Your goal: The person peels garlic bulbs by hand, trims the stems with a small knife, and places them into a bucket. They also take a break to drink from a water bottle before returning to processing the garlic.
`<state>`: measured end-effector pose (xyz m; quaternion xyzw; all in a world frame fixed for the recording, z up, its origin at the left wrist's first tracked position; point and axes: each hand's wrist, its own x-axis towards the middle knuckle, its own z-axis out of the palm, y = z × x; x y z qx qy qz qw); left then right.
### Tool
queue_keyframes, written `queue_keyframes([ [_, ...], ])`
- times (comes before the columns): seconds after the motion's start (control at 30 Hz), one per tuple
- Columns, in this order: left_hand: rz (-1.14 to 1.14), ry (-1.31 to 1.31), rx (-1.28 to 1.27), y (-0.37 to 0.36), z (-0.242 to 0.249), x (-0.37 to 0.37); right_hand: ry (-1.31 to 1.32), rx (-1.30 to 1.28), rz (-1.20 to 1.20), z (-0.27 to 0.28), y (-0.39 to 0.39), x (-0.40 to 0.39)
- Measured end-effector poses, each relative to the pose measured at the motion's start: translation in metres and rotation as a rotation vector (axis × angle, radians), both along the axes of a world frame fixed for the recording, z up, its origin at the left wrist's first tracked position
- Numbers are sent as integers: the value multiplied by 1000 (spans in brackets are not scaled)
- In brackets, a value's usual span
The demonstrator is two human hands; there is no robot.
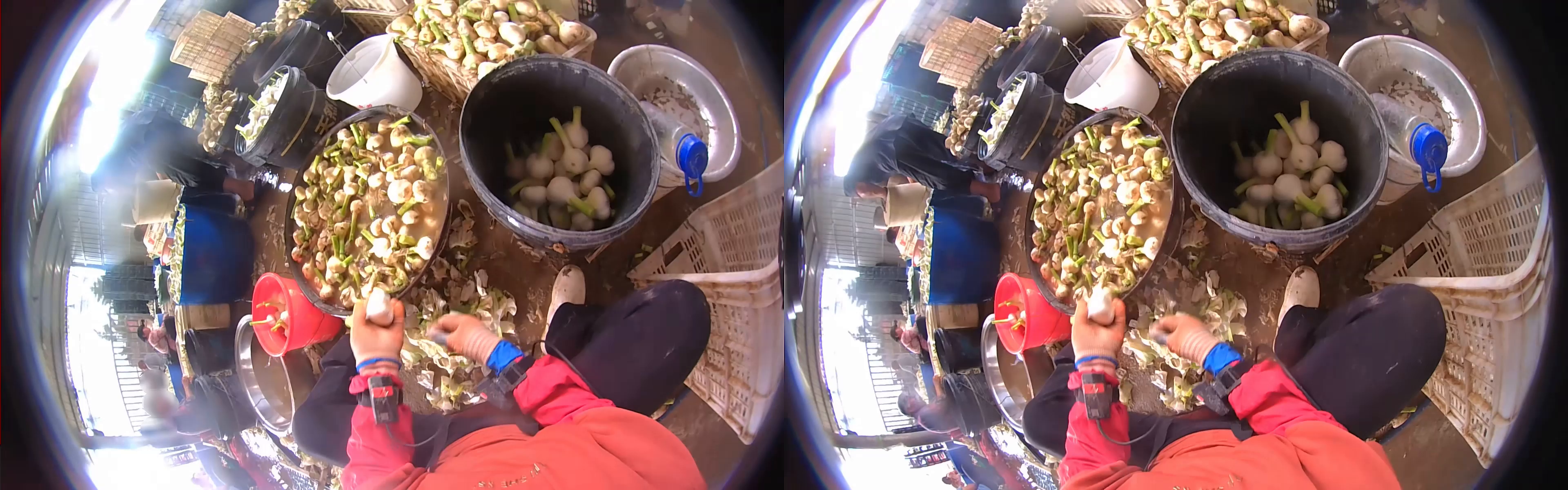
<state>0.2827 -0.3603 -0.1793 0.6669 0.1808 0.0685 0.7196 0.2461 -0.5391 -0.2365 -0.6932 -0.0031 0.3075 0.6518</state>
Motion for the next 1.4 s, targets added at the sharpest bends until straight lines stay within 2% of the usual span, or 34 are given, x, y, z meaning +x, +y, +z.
queue_keyframes([
  [0.03,-68,-33,13,-21,8,23,-94,-67,87,-3,4,-5],
  [0.1,-37,161,-701,-75,59,61,-137,-57,151,-4,5,-11],
  [0.13,-198,131,-775,-93,76,72,-41,-60,222,13,-2,-6],
  [0.2,-523,46,-855,-111,101,91,-82,21,190,-33,13,-16],
  [0.23,-516,-21,-788,-118,110,99,-58,48,162,-43,17,-15],
  [0.27,-461,-38,-712,-112,102,113,170,27,224,-15,5,-4],
  [0.3,-404,-58,-637,-101,86,130,-98,-34,179,-46,14,-11],
  [0.37,-64,37,-200,-94,51,165,-60,-15,144,-28,3,-3],
  [0.4,-105,8,0,-86,29,180,6,0,153,-15,-4,3],
  [0.43,-125,23,372,-76,2,200,54,17,142,-18,-3,4],
  [0.47,-311,-13,636,-58,-30,222,-22,-2,81,-33,5,-4],
  [0.5,-314,-223,1211,-54,-51,236,-102,-17,28,-47,11,-5],
  [0.53,-391,-137,1360,-62,-53,246,-1,46,9,-33,4,2],
  [0.57,-446,-178,1460,-61,-72,258,97,111,-1,-17,-3,9],
  [0.6,-617,67,1486,-64,-64,265,88,143,1,-22,-3,10],
  [0.63,-591,110,1552,-71,-56,267,99,172,-12,-35,2,9],
  [0.67,-619,358,1560,-77,-48,272,126,136,18,-48,3,9],
  [0.77,-606,534,1575,-70,-29,266,145,92,49,-39,2,16],
  [0.8,-587,485,1524,-55,-40,264,152,83,34,-36,2,16],
  [0.9,-301,286,1282,-43,-5,217,174,32,33,-12,-3,23],
  [0.97,-254,118,1047,-7,-20,188,193,65,7,-8,-2,21],
  [1.03,-190,-8,506,-12,2,134,88,40,-241,-9,3,18],
  [1.07,-194,101,244,-16,13,107,50,132,-338,-1,3,20],
  [1.1,-197,205,-21,-21,22,80,41,137,-325,-1,5,20],
  [1.17,-304,290,-99,-31,37,32,269,610,-657,-6,8,23],
  [1.23,-260,277,-56,-35,17,-10,249,615,-646,22,-1,24],
  [1.3,-262,262,31,-43,16,-34,103,569,-561,34,-6,19],
  [1.4,-299,207,148,-48,15,-54,71,572,-535,15,2,11],
])
